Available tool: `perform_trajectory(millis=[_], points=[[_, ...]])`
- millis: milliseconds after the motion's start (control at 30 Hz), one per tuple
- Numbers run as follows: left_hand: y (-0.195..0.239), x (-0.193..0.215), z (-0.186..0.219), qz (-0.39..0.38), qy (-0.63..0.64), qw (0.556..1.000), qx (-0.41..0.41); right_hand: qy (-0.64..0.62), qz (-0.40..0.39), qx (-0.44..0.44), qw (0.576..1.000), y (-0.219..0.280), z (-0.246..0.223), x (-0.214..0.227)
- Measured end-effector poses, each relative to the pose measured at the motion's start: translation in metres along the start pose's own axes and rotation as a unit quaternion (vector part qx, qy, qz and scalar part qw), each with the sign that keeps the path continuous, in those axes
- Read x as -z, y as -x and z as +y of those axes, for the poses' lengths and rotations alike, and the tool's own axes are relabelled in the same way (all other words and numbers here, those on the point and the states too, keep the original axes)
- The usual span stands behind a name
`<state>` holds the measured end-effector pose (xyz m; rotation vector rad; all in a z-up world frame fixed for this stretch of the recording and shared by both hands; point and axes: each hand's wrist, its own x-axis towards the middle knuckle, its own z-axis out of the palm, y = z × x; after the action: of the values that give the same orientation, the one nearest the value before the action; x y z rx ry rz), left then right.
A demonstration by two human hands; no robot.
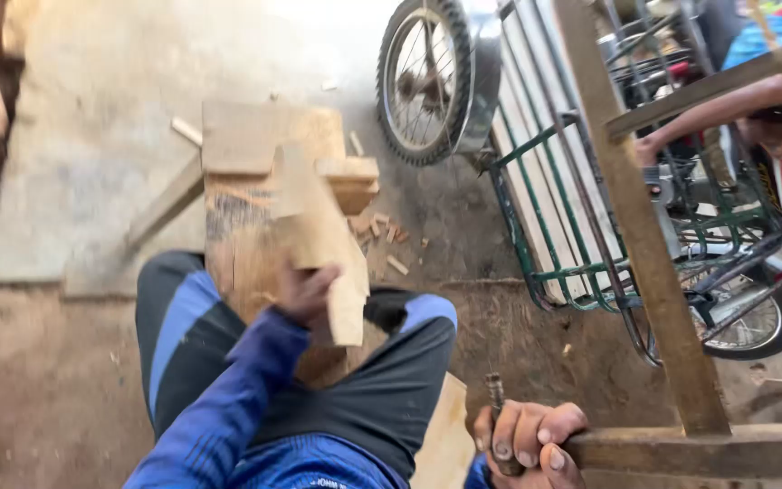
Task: The person sits on the ground and uses a bow saw to cut a piece of light-colored wood held between their legs. They repeatedly saw through the wood, creating sawdust, and adjust the wood's position to continue cutting.
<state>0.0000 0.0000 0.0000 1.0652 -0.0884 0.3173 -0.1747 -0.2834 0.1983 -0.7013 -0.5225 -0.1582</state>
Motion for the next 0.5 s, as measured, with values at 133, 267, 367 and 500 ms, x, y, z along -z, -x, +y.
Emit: perform_trajectory(millis=[133, 267, 367, 500], points=[[0.015, 0.065, 0.112, 0.104, 0.013, 0.994, 0.017, 0.082, 0.003, 0.003, 0.997, 0.034, -0.015, 0.053], [0.059, 0.164, 0.110, 0.285, 0.017, 0.935, 0.208, 0.294, 0.106, -0.067, 0.947, 0.045, -0.003, 0.078], [0.081, 0.206, 0.102, 0.302, -0.074, 0.910, 0.276, 0.409, 0.205, -0.153, 0.876, 0.056, 0.015, 0.096], [0.078, 0.190, 0.145, 0.200, -0.429, 0.745, 0.470, 0.426, 0.253, -0.219, 0.840, 0.071, 0.038, 0.132]])
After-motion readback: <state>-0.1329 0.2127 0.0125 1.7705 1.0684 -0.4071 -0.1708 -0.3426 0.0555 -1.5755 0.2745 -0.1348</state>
